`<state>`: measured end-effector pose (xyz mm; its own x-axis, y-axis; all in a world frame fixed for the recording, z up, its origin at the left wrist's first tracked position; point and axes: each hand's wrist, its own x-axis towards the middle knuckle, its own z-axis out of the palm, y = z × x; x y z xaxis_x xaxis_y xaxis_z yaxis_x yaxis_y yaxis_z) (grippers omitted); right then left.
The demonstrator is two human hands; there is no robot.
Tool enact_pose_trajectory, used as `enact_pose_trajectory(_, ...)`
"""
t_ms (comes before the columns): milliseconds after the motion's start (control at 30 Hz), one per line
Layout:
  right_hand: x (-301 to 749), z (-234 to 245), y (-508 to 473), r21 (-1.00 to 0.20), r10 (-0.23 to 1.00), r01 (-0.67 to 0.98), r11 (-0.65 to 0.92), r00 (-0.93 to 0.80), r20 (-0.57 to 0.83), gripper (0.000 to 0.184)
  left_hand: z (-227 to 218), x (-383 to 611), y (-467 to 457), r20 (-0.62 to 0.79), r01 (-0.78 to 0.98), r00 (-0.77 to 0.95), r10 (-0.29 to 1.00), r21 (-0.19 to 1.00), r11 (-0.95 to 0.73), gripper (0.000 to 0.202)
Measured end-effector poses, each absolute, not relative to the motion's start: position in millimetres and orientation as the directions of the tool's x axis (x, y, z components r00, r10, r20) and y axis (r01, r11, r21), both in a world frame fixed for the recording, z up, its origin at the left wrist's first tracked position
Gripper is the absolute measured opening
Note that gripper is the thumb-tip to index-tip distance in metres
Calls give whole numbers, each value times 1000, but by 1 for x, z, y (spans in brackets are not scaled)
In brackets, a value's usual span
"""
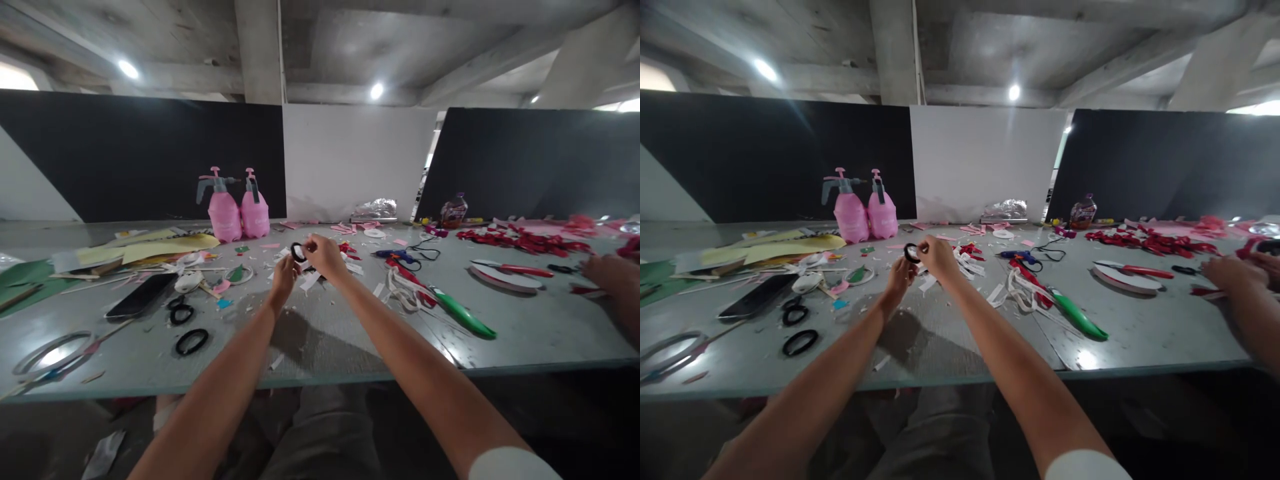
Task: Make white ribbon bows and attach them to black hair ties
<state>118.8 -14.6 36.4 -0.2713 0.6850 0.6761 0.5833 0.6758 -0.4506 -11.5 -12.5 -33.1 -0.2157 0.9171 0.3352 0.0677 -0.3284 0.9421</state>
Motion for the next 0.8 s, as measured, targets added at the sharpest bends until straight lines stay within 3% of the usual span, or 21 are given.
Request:
enact_pose_trajectory(100, 139, 10, -2, -456, 718, 621, 637, -264, 644, 12, -27, -15, -13, 296, -34, -149, 944, 952, -304, 46)
enact_pose_trajectory(267, 140, -8, 2, -451, 704, 574, 684, -355, 615, 18, -33, -14, -8, 308, 125, -65, 949, 946, -299, 45)
enact_pose_trajectory(367, 138, -6, 2, -446, 682, 546, 709, -368, 632, 22, -38, -16, -3, 312, 134, -65, 948, 944, -301, 45)
enact_pose_trajectory(500, 138, -8, 3, -570, 724, 461, 680, -299, 622, 17, -40, -18, -1, 356, 98, -50, 933, 931, -351, 41)
enact_pose_trajectory(567, 137, -12, 6, -696, 777, 351, 626, -217, 590, 17, -40, -18, -2, 385, 108, -30, 922, 919, -380, 37)
enact_pose_trajectory(667, 132, -17, 9, -880, 875, 57, 472, -155, 459, 19, -39, -18, -3, 400, 172, -2, 916, 903, -394, 31)
enact_pose_trajectory(800, 125, -18, 9, -934, 963, -298, 198, -118, 242, 18, -38, -15, -4, 444, 261, 11, 896, 864, -431, 24)
